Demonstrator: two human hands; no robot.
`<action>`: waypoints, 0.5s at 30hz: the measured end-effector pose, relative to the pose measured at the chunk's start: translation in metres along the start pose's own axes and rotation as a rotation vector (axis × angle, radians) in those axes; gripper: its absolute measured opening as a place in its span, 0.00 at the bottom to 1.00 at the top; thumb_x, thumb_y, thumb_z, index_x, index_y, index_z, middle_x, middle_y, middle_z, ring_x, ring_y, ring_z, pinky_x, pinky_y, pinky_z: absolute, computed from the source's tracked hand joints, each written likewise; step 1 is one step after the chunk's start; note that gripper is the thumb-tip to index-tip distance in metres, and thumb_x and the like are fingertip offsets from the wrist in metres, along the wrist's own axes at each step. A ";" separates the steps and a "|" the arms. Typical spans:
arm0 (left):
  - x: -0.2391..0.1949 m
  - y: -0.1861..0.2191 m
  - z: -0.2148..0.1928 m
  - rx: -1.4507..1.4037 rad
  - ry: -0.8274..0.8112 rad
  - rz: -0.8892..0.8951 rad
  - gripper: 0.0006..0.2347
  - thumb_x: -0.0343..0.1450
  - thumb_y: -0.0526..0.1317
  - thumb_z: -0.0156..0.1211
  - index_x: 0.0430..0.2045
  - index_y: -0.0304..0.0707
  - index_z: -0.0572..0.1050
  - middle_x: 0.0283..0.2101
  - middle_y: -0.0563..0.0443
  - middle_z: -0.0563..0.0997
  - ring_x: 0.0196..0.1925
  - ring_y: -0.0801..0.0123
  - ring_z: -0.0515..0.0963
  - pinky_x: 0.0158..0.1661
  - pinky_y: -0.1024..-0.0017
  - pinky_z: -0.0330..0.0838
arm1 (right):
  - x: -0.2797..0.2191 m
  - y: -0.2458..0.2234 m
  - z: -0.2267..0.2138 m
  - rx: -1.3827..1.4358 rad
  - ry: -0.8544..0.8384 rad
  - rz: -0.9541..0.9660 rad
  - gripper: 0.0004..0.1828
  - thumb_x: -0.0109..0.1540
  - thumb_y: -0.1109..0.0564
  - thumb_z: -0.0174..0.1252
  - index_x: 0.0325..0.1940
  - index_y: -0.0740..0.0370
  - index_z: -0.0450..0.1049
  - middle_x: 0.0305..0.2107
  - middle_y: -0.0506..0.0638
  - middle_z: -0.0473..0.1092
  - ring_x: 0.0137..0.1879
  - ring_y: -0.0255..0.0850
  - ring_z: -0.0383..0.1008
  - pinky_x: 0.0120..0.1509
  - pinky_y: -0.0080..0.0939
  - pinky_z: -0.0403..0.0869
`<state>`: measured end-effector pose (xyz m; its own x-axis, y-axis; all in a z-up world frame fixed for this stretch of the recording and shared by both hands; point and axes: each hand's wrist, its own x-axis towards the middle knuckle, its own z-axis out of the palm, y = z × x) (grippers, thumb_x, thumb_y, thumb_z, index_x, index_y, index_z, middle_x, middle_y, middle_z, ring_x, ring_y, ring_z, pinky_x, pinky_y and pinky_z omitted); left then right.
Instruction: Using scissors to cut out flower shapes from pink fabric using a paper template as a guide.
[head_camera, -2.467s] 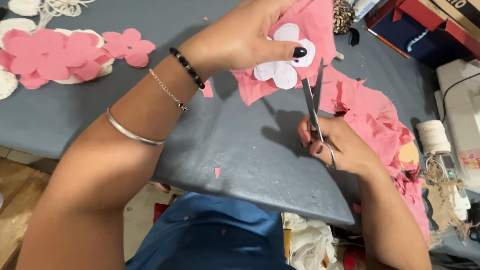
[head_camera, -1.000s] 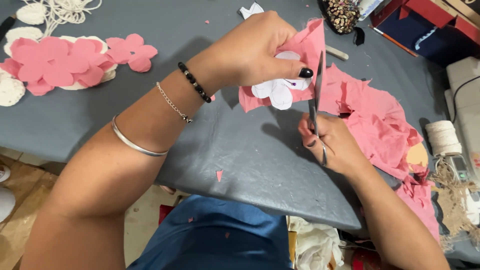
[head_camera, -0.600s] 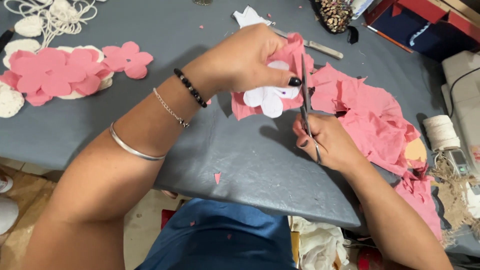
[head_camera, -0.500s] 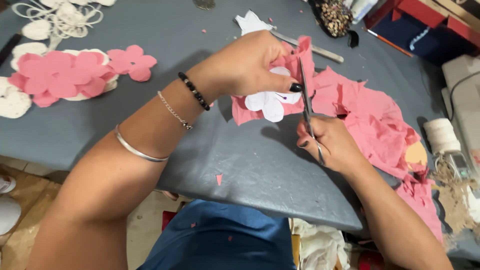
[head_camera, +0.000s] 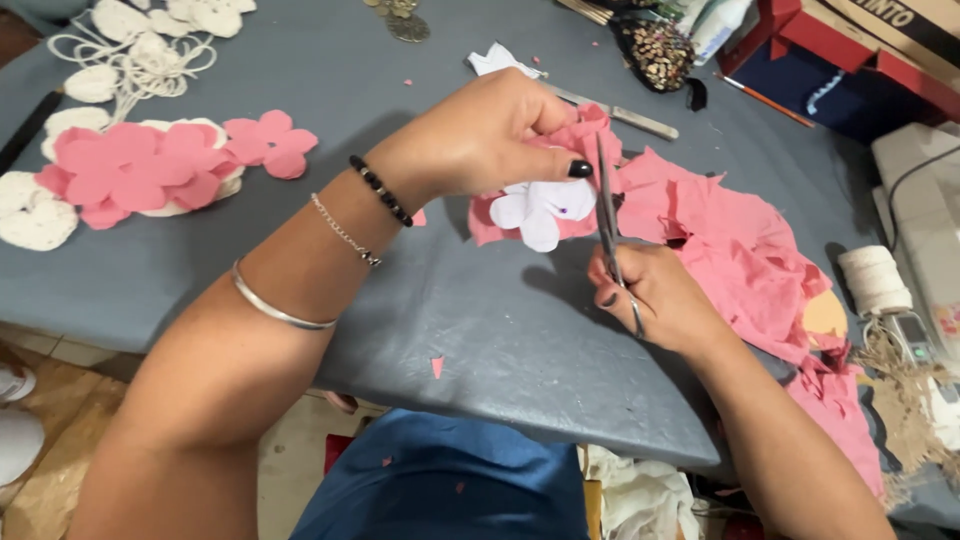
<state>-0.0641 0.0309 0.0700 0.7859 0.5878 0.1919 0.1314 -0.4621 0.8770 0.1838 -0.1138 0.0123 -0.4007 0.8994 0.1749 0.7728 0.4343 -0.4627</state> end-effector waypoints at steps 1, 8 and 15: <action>0.000 0.003 0.001 -0.003 -0.009 0.004 0.21 0.70 0.35 0.62 0.13 0.48 0.52 0.15 0.65 0.53 0.18 0.81 0.52 0.21 0.75 0.45 | 0.000 -0.001 0.000 -0.002 0.004 0.009 0.29 0.67 0.28 0.35 0.28 0.52 0.60 0.22 0.39 0.60 0.26 0.36 0.59 0.33 0.37 0.62; 0.003 0.004 0.001 0.022 -0.019 -0.097 0.13 0.71 0.38 0.67 0.15 0.45 0.72 0.15 0.65 0.65 0.18 0.84 0.62 0.19 0.78 0.53 | -0.006 0.011 0.000 -0.055 0.017 0.049 0.26 0.67 0.31 0.42 0.29 0.53 0.64 0.21 0.41 0.62 0.26 0.37 0.61 0.34 0.39 0.63; 0.009 -0.012 -0.007 0.078 0.059 0.111 0.07 0.69 0.44 0.67 0.20 0.51 0.81 0.15 0.71 0.70 0.19 0.90 0.64 0.21 0.81 0.58 | -0.012 0.025 0.005 0.017 0.047 0.027 0.26 0.68 0.34 0.42 0.31 0.53 0.72 0.23 0.40 0.71 0.28 0.32 0.69 0.35 0.35 0.67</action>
<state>-0.0631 0.0461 0.0640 0.7620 0.5668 0.3132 0.0942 -0.5755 0.8124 0.2052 -0.1136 -0.0059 -0.3555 0.9125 0.2025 0.7745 0.4089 -0.4827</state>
